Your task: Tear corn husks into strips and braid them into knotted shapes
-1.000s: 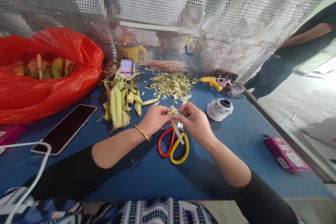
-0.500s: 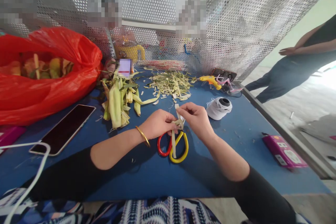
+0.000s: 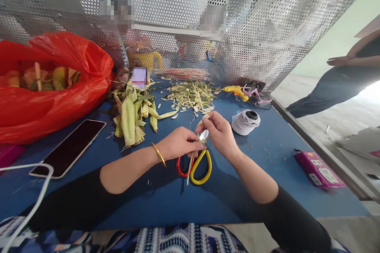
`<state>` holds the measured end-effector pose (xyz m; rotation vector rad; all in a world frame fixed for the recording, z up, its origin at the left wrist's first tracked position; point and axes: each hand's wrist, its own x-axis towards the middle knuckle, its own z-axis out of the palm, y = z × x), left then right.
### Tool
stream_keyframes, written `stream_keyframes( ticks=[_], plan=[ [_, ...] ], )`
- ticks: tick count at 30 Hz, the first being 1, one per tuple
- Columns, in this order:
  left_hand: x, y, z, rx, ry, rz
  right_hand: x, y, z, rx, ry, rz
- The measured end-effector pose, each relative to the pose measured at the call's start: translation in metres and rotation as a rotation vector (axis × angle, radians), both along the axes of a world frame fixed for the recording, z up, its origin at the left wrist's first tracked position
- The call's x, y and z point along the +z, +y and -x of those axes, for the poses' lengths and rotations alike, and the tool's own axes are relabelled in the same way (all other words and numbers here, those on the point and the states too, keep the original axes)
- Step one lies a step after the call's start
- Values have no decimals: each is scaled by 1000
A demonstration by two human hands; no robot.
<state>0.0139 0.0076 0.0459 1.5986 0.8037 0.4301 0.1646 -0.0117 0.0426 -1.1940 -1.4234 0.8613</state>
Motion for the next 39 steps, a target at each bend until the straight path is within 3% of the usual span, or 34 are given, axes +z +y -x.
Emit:
stream_keyframes(
  ticks=[6, 10, 15, 23, 26, 29, 31, 34, 37, 39],
  plan=[
    [3, -2, -1, 63, -16, 81, -3, 2, -2, 49, 4, -41],
    [6, 3, 2, 202, -57, 176, 5, 8, -17, 11, -261, -56],
    [5, 10, 5, 275, -88, 199, 18, 11, -34, 150, -514, -76],
    [5, 12, 5, 280, -92, 230, 9, 14, -33, -76, -659, -38],
    [5, 13, 3, 332, -102, 281, 11, 11, -31, -147, -684, -198],
    [5, 14, 2, 449, -161, 324, 19, -1, -27, -364, -682, -525],
    [6, 14, 2, 510, -205, 375, 23, -12, -23, -414, -726, -742],
    [9, 15, 4, 511, -305, 470, 20, -23, -12, -250, -891, -983],
    [11, 16, 7, 443, -395, 521, 10, -20, -1, 9, -1168, -1000],
    [12, 17, 8, 424, -410, 516, 3, -14, 4, 52, -1303, -961]
  ],
)
